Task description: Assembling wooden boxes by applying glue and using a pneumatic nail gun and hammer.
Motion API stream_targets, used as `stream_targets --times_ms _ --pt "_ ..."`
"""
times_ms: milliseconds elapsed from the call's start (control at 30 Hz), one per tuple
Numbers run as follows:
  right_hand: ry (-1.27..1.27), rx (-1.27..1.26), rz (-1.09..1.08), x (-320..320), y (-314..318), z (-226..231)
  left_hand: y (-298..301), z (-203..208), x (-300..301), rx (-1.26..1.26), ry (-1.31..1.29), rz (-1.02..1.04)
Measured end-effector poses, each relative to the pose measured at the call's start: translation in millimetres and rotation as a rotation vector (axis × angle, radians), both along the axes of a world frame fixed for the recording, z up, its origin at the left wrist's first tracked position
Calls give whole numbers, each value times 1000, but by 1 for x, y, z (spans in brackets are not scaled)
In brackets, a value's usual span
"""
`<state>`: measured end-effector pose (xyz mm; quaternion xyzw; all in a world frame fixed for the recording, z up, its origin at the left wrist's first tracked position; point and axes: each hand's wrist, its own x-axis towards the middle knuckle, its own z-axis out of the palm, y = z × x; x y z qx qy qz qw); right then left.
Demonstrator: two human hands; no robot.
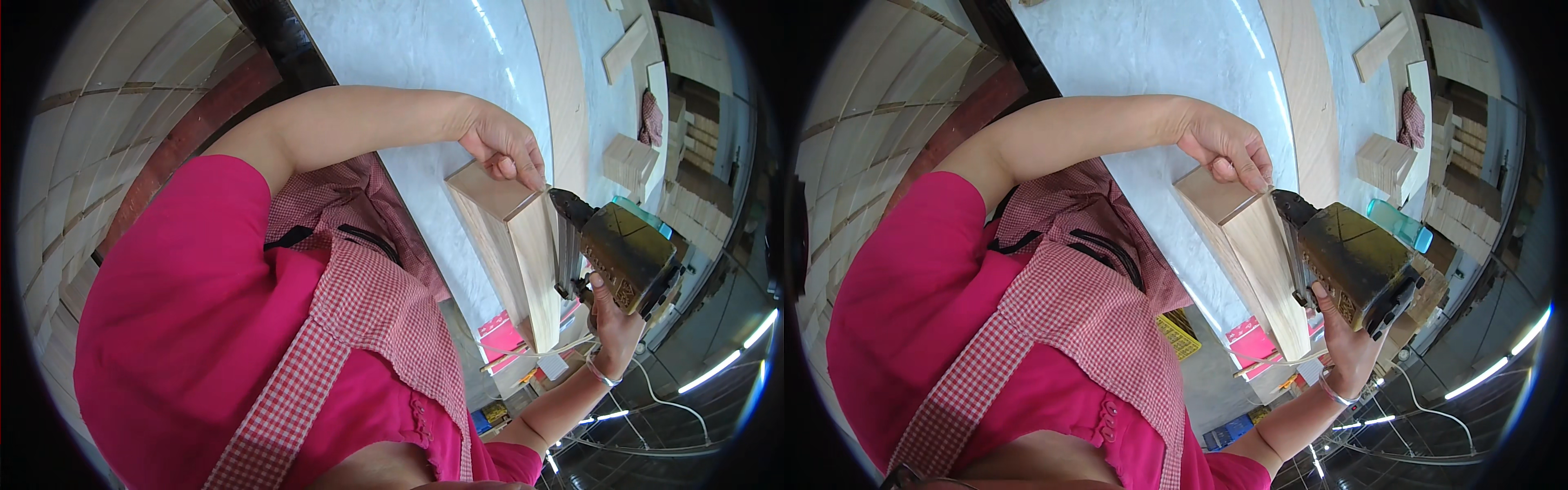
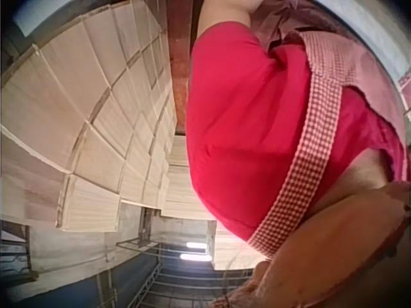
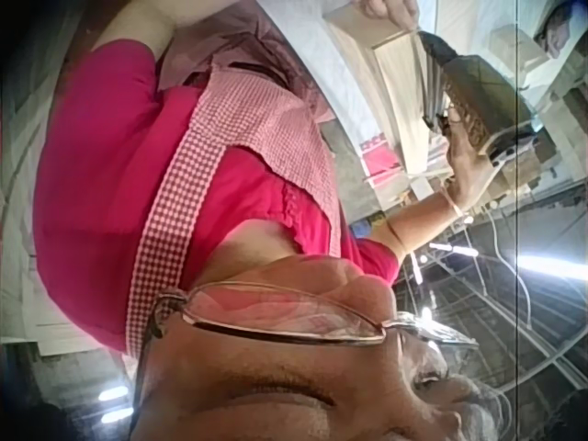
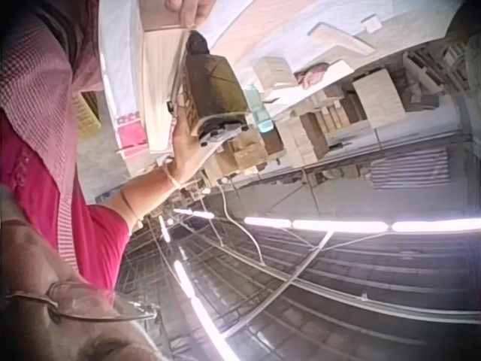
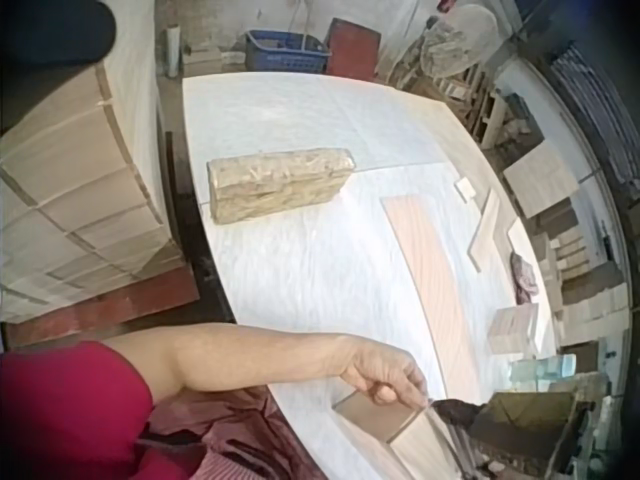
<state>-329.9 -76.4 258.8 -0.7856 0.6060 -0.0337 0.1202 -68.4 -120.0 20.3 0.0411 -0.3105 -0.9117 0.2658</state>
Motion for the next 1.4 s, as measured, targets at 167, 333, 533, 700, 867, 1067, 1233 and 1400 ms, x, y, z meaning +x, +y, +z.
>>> stream_targets --times_ms 167,333,533,700,867,1067,1233,1400 --pt "-15 -19 35 0 -1 -2 1 -1 0 5 1 4" --pt "38 -28 94 10 -3 1 4 2 3 -17 -7 39" --pt "-101 253 -133 31 -10 10 44 2 15 -405 -327 504" --pt "-37 288 -233 39 -4 12 92 -5 -5 -747 -578 1014" --pt "-84 204 -103 35 10 8 105 -8 -20 -942 -665 1189" --pt "-41 125 -89 18 38 12 98 -10 -49 -930 -1112 1215" --pt "-89 156 -81 10 50 10 94 -21 -58 -1005 -1223 1364" --pt "-53 81 41 16 53 8 95 -19 -56 -1039 -1256 1405"
